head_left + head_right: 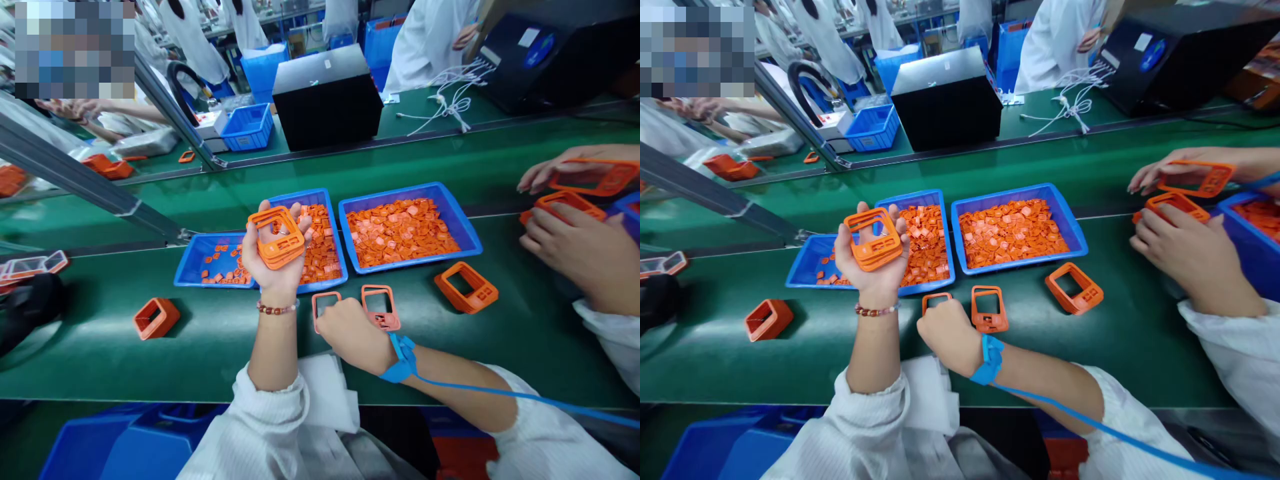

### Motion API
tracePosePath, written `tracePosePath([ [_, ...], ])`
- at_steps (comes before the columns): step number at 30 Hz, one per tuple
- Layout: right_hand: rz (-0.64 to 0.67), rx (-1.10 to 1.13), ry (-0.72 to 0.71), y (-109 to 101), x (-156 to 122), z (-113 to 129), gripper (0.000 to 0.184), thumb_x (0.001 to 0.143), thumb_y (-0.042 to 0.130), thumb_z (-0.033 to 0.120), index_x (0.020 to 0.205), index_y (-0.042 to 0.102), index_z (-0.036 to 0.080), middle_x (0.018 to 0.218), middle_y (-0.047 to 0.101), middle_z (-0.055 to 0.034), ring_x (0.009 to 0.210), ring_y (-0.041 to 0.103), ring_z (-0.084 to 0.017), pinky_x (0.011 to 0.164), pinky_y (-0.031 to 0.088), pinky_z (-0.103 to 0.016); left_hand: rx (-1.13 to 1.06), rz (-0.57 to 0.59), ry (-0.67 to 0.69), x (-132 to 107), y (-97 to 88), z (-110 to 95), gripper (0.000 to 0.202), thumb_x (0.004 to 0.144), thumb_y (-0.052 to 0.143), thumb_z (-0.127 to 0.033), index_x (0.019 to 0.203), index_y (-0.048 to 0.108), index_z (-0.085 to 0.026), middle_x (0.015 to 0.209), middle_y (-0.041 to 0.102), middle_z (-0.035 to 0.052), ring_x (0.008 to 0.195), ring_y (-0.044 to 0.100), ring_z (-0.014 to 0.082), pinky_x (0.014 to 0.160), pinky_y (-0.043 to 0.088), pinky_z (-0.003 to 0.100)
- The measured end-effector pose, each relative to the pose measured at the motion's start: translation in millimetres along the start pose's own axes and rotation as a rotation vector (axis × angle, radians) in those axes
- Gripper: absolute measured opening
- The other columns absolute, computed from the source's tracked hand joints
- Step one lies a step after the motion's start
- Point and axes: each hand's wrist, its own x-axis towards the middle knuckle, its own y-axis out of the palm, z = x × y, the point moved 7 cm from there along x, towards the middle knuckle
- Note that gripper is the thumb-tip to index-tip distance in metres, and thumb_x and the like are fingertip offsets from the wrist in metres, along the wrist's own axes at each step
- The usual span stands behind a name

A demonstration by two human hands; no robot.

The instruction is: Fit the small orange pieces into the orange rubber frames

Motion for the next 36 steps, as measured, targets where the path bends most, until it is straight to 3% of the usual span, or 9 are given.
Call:
tracePosePath([
  [7,0.086,0.02,0.028,-7,-2,0,0.026,0.076,0.066,0.003,0.056,0.064,0.02,0.054,0.066,-0.0023,0.054,0.065,-0.01,0.043,0.02,-0.029,-0.022,-0.015,-0.004,-1,-2.9,0,0.036,0.09,0.048,-0.051,0.114,0.061,-0.027,0.109,0.067,0.0089,0.085,0.069,0.0201,0.071,0.056,0.028],
  [9,0.114,0.041,0.03,-18,-2,-4,0.019,0.081,0.067,0.012,0.064,0.068,0.019,0.062,0.069,-0.005,0.056,0.065,-0.013,0.044,0.024,-0.029,-0.023,-0.025,-0.003,-1,-3.3,0,0.036,0.09,0.047,-0.051,0.113,0.062,-0.027,0.108,0.067,0.0094,0.084,0.069,0.0203,0.07,0.057,0.029],
  [11,0.138,0.076,0.044,-34,-1,-17,0.015,0.086,0.069,0.031,0.078,0.072,0.019,0.072,0.072,-0.0067,0.061,0.067,-0.018,0.047,0.031,-0.03,-0.018,-0.032,-0.002,0,-3.9,0,0.036,0.09,0.048,-0.051,0.11,0.064,-0.026,0.108,0.067,0.0101,0.083,0.069,0.0206,0.069,0.057,0.029],
  [14,0.124,0.131,0.173,-63,2,-60,0.028,0.087,0.067,0.048,0.094,0.073,0.022,0.084,0.074,-0.005,0.076,0.07,-0.022,0.058,0.041,-0.03,-0.013,-0.047,0.004,2,-4.9,0,0.036,0.089,0.047,-0.05,0.109,0.065,-0.025,0.106,0.068,0.011,0.083,0.069,0.0214,0.066,0.057,0.029],
  [18,-0.044,0.185,0.508,-90,-2,-152,0.023,0.095,0.057,0.037,0.105,0.073,0.025,0.087,0.075,-0.0014,0.082,0.069,-0.02,0.065,0.044,-0.028,-0.014,-0.06,-0.001,3,-2.6,1,0.035,0.087,0.048,-0.049,0.105,0.065,-0.025,0.103,0.07,0.0118,0.081,0.07,0.0222,0.064,0.057,0.029],
  [21,-0.091,0.231,0.68,-81,-7,-208,0.024,0.094,0.056,0.032,0.108,0.074,0.025,0.097,0.076,-0.0018,0.092,0.069,-0.019,0.076,0.049,-0.028,-0.001,-0.07,-0.021,3,0.4,5,0.031,0.085,0.051,-0.048,0.101,0.064,-0.024,0.1,0.071,0.0126,0.079,0.071,0.0237,0.061,0.057,0.029],
  [24,-0.074,0.182,0.765,-58,-5,-236,0.025,0.093,0.056,0.026,0.109,0.074,0.023,0.11,0.074,-0.0064,0.103,0.068,-0.023,0.087,0.05,-0.034,0.011,-0.066,-0.046,2,3.1,11,0.03,0.083,0.054,-0.047,0.101,0.064,-0.024,0.099,0.071,0.0128,0.078,0.072,0.0252,0.061,0.058,0.031],
  [30,0.032,0.121,0.742,-14,17,-234,0.025,0.09,0.06,0.02,0.11,0.073,0.027,0.112,0.073,-0.006,0.111,0.065,-0.024,0.093,0.049,-0.035,0.042,-0.043,-0.087,-1,8.1,23,0.032,0.082,0.059,-0.044,0.104,0.065,-0.022,0.101,0.071,0.0148,0.078,0.072,0.026,0.063,0.058,0.032],
  [36,0.108,0.077,0.755,2,20,-237,0.026,0.096,0.059,0.033,0.115,0.065,0.016,0.121,0.063,-0.0087,0.108,0.062,-0.022,0.095,0.052,-0.045,0.051,-0.01,-0.118,-4,14.7,34,0.032,0.08,0.063,-0.042,0.104,0.066,-0.021,0.099,0.072,0.0153,0.081,0.073,0.029,0.061,0.06,0.034],
])
